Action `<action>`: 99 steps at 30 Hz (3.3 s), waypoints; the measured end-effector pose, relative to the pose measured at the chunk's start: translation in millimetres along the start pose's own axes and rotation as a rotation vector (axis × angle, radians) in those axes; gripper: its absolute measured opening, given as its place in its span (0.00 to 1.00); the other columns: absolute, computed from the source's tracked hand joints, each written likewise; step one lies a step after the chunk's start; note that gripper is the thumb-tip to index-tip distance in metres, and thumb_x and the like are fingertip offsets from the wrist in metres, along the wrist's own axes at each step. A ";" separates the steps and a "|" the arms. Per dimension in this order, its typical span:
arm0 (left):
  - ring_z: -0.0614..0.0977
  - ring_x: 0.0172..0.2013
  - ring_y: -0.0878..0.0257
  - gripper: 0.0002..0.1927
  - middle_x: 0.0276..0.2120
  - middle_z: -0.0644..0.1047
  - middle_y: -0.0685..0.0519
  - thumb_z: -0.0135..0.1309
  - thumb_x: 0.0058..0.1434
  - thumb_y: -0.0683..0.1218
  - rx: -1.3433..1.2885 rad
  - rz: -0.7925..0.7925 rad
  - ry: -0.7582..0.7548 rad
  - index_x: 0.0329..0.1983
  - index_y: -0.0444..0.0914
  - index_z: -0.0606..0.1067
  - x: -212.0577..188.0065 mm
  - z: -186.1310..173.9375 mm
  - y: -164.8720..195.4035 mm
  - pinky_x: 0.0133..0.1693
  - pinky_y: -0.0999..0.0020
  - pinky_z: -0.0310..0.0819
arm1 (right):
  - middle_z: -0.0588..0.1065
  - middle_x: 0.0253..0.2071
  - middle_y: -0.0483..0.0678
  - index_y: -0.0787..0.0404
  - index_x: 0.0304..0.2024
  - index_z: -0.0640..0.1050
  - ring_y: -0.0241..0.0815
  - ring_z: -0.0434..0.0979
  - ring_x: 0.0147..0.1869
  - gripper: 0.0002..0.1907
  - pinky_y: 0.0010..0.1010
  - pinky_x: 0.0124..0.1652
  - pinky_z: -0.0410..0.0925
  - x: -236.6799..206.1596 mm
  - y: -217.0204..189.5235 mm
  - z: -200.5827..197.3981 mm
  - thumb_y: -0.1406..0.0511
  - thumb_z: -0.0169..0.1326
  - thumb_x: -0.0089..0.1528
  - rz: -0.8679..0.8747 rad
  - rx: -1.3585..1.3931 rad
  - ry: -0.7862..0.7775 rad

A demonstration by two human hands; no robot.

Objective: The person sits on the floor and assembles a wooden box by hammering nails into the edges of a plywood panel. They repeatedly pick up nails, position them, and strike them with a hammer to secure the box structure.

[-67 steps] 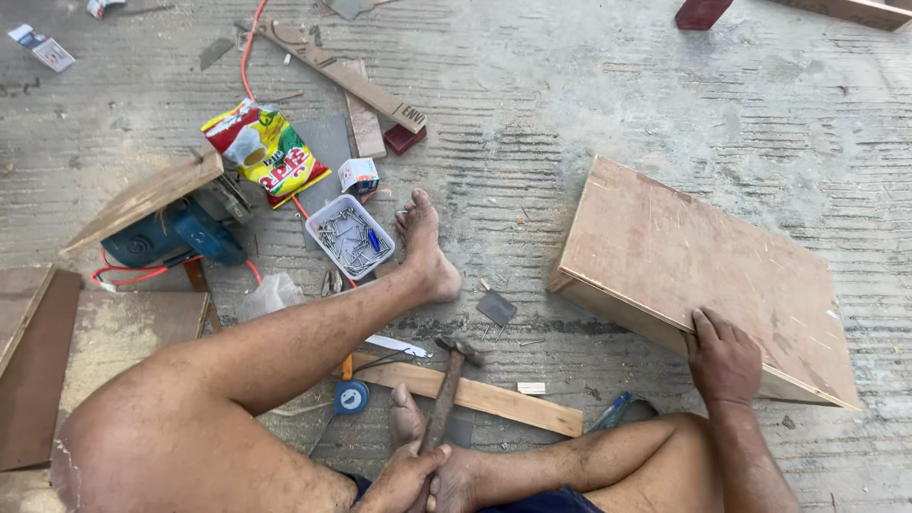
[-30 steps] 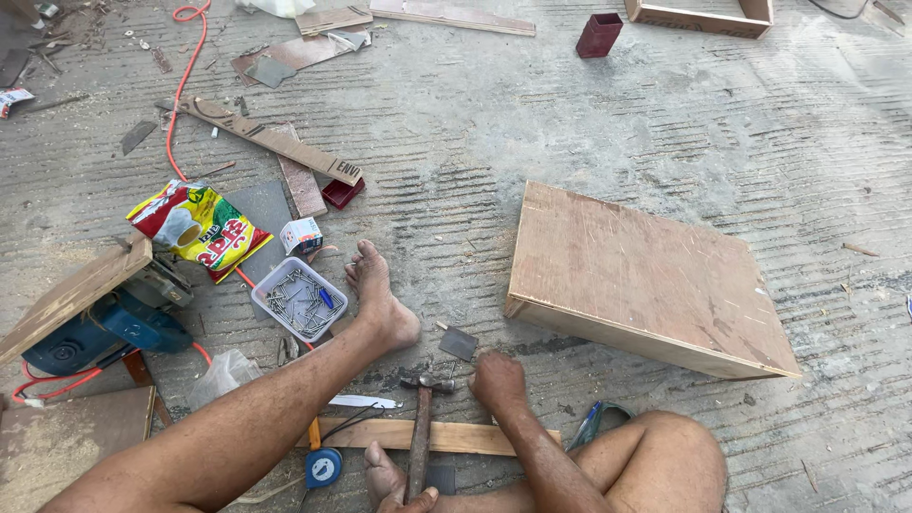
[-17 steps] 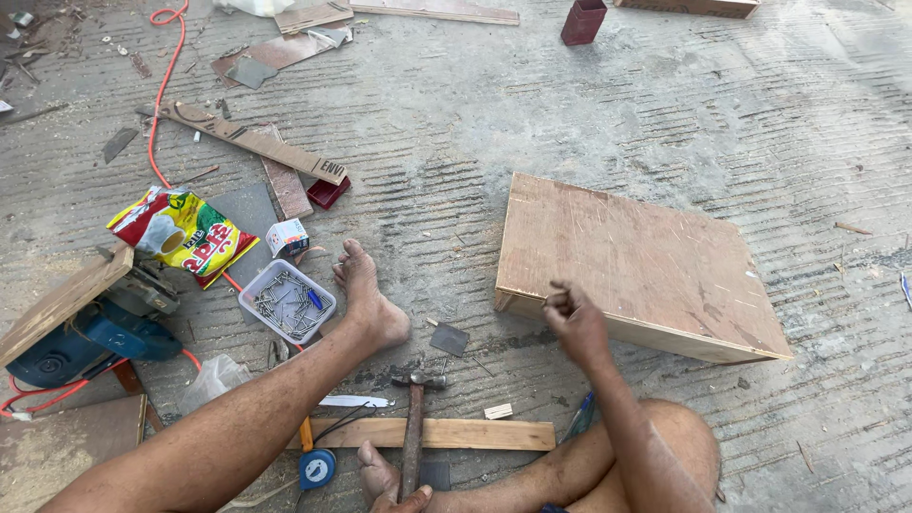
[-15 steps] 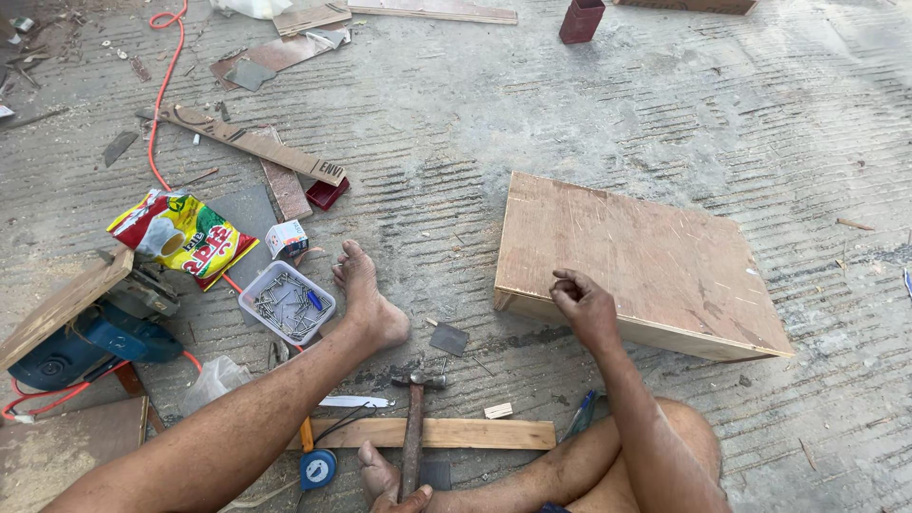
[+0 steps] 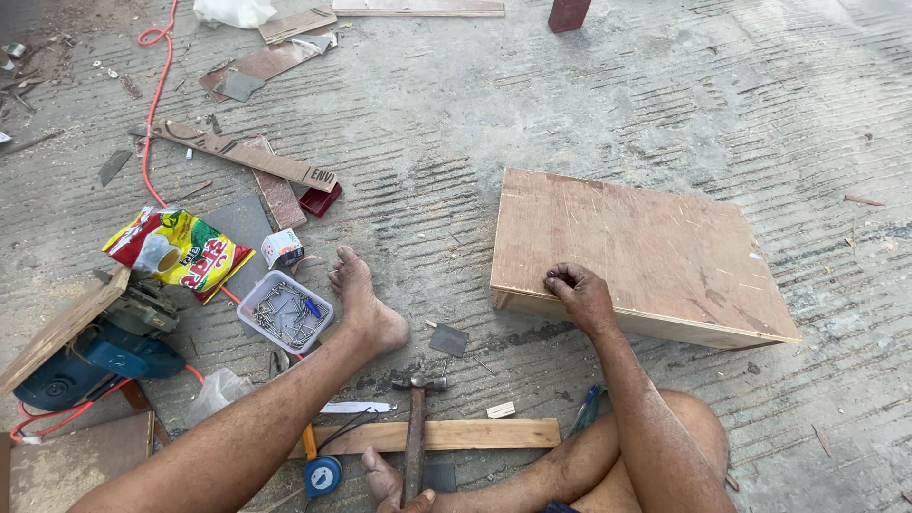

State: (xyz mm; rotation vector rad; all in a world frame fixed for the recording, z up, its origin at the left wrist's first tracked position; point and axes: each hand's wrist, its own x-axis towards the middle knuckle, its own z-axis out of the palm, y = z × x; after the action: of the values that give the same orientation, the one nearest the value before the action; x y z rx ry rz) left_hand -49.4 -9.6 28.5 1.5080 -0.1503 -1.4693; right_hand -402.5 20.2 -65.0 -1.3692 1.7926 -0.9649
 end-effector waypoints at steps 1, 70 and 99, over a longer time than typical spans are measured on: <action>0.26 0.74 0.75 0.56 0.77 0.28 0.74 0.36 0.55 0.80 0.002 0.000 -0.002 0.78 0.57 0.31 2.6 -0.5 -1.3 0.72 0.59 0.15 | 0.83 0.38 0.44 0.59 0.44 0.83 0.32 0.82 0.41 0.09 0.28 0.44 0.75 -0.3 -1.0 1.6 0.64 0.62 0.62 -0.005 -0.029 0.016; 0.31 0.76 0.72 0.55 0.78 0.30 0.66 0.37 0.60 0.78 0.042 0.088 0.047 0.79 0.50 0.29 23.9 17.2 -32.3 0.72 0.67 0.19 | 0.70 0.60 0.55 0.66 0.63 0.64 0.43 0.71 0.64 0.29 0.36 0.66 0.64 4.5 9.1 -8.4 0.77 0.39 0.57 -0.150 0.327 0.264; 0.68 0.19 0.70 0.21 0.21 0.70 0.56 0.41 0.71 0.56 0.555 0.801 -0.971 0.50 0.35 0.72 -163.8 6.7 -56.6 0.19 0.71 0.61 | 0.75 0.53 0.54 0.67 0.60 0.64 0.44 0.78 0.56 0.28 0.36 0.60 0.69 14.9 31.2 -3.3 0.78 0.37 0.56 -0.120 0.376 0.266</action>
State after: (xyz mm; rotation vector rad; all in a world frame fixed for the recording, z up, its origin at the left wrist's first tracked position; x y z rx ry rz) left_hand -126.6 125.9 104.4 0.7830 -1.6401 -1.3757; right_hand -423.3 11.7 -91.4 -1.1599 1.6156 -1.5227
